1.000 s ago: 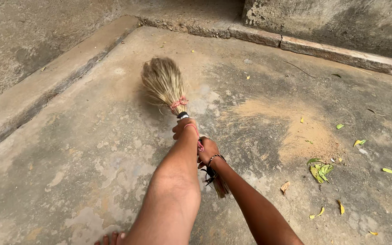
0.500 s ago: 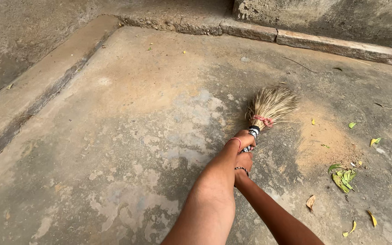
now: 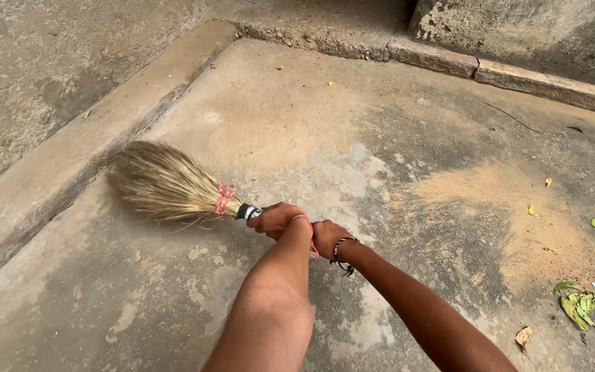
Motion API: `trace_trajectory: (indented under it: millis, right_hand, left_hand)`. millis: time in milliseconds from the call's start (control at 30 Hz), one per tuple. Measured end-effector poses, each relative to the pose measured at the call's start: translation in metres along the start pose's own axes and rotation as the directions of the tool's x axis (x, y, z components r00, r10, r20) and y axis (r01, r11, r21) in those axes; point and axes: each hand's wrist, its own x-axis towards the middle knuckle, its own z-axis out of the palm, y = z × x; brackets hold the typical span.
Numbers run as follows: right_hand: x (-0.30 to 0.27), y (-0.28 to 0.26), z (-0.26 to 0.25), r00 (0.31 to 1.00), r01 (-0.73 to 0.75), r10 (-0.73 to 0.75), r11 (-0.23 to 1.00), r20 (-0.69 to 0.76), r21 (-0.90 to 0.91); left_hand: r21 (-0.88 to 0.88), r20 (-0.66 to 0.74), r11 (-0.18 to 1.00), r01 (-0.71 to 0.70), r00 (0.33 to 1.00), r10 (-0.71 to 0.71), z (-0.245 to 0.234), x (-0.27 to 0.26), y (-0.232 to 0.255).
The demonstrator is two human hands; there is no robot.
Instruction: The person sweeps the outdoor ground using a broom, moves sandals aside by hand, and sweeps the floor along the base of the wall.
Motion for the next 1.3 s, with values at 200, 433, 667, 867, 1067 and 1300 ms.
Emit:
trace_trajectory:
  millis: [200, 433, 667, 867, 1067, 1300]
  right_hand:
    - [0.015, -0.027, 0.056, 0.996, -0.009, 0.006, 0.999, 0.084, 0.034]
    - [-0.016, -0.044, 0.079, 0.968, -0.234, 0.219, 0.616, 0.122, 0.752]
    - [-0.001, 0.011, 0.012, 0.892, -0.234, 0.328, 0.923, -0.311, 0.304]
    - [-0.014, -0.011, -0.030, 0.951, 0.001, -0.020, 0.998, -0.308, -0.061]
    - [-0.042, 0.002, 0.010, 0.994, -0.084, 0.065, 0.966, -0.086, -0.244]
    - [-0.006, -0.011, 0.062, 0.886, -0.429, 0.453, 0.882, -0.100, 0.194]
  left_hand:
    - [0.274, 0.273, 0.952, -0.140, 0.960, 0.062, 0.044, 0.045, -0.036]
    - [-0.040, 0.915, 0.531, -0.846, 0.182, 0.359, 0.089, -0.029, -0.037]
    - [-0.309, 0.483, 0.724, -0.616, 0.554, 0.678, 0.011, -0.069, 0.032]
    - [-0.242, 0.106, 0.963, -0.118, 0.983, 0.147, -0.032, -0.017, 0.034]
    - [0.239, 0.110, 0.962, 0.134, 0.980, -0.164, 0.034, -0.002, -0.023]
    - [0.252, 0.856, 0.786, -0.564, 0.509, 0.091, 0.109, -0.012, -0.053]
